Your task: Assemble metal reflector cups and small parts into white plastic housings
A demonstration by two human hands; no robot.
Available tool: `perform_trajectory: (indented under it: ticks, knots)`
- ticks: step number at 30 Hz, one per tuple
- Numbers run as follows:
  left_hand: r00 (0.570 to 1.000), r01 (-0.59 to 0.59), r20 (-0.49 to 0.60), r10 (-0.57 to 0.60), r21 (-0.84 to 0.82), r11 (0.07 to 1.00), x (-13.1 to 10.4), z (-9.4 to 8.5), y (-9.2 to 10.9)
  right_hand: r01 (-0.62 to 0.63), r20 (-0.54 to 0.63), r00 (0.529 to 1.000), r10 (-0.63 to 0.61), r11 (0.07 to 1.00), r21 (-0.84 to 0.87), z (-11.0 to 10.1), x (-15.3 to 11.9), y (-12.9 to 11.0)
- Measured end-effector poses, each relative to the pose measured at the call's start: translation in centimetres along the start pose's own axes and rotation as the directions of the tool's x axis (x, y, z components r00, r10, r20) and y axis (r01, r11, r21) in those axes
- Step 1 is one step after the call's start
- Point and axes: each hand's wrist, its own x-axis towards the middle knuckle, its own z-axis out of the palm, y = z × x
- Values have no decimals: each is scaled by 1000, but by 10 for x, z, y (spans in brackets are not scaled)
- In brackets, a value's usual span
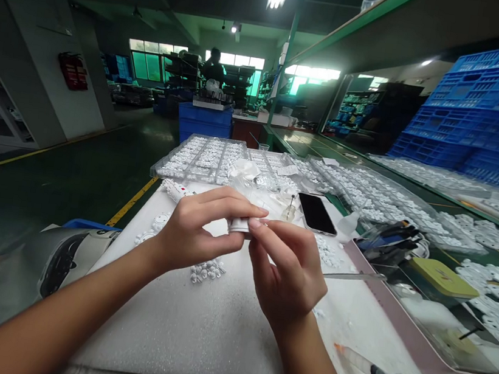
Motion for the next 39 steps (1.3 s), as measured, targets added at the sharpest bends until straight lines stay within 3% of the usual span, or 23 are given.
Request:
perform_trajectory:
  ticks: [6, 11, 18, 20, 22, 24, 26, 28, 30, 32, 35, 37, 39]
  knots:
    - [1000, 9, 2, -9, -6, 1000, -1, 0, 0, -16, 1, 1000, 16, 999, 29, 2, 1, -1]
    - [1000, 17, -5, -17, -5, 1000, 0, 0, 1, -169, -51, 979, 196, 929, 329, 10, -4, -1]
    - [995, 99, -4, -99, 6, 995, 1, -4, -3, -277, 27, 957, 288, 883, 380, 2, 5, 0]
    - [991, 126, -44, -125, 29, 992, 1, -7, -10, -381, 29, 918, 396, 856, 349, -2, 8, 7]
    - [982, 172, -92, -167, 59, 983, -2, -11, -19, -545, 59, 832, 552, 794, 268, -4, 9, 18]
    - [967, 235, -121, -224, 80, 969, -4, -13, -27, -670, 182, 741, 646, 729, 142, -4, 6, 31]
    - [944, 312, -136, -302, 65, 948, -6, -14, -32, -711, 373, 657, 656, 703, 15, -3, 0, 41]
    - [892, 431, -146, -427, -8, 903, -6, -13, -33, -721, 532, 545, 648, 686, -95, 0, -8, 45]
    - [803, 563, -134, -580, -146, 813, -5, -11, -33, -728, 619, 422, 663, 654, -205, 3, -16, 45]
    - [698, 662, -86, -711, -301, 687, -3, -9, -33, -728, 644, 335, 688, 622, -287, 8, -21, 44]
    - [510, 767, 25, -860, -465, 442, 2, -6, -32, -726, 626, 322, 710, 610, -319, 13, -21, 44]
    - [370, 817, 97, -924, -507, 274, 4, -6, -30, -750, 608, 336, 719, 595, -289, 14, -16, 43]
    - [268, 834, 150, -952, -531, 151, 6, -6, -27, -836, 564, 376, 735, 532, -136, 12, -8, 39]
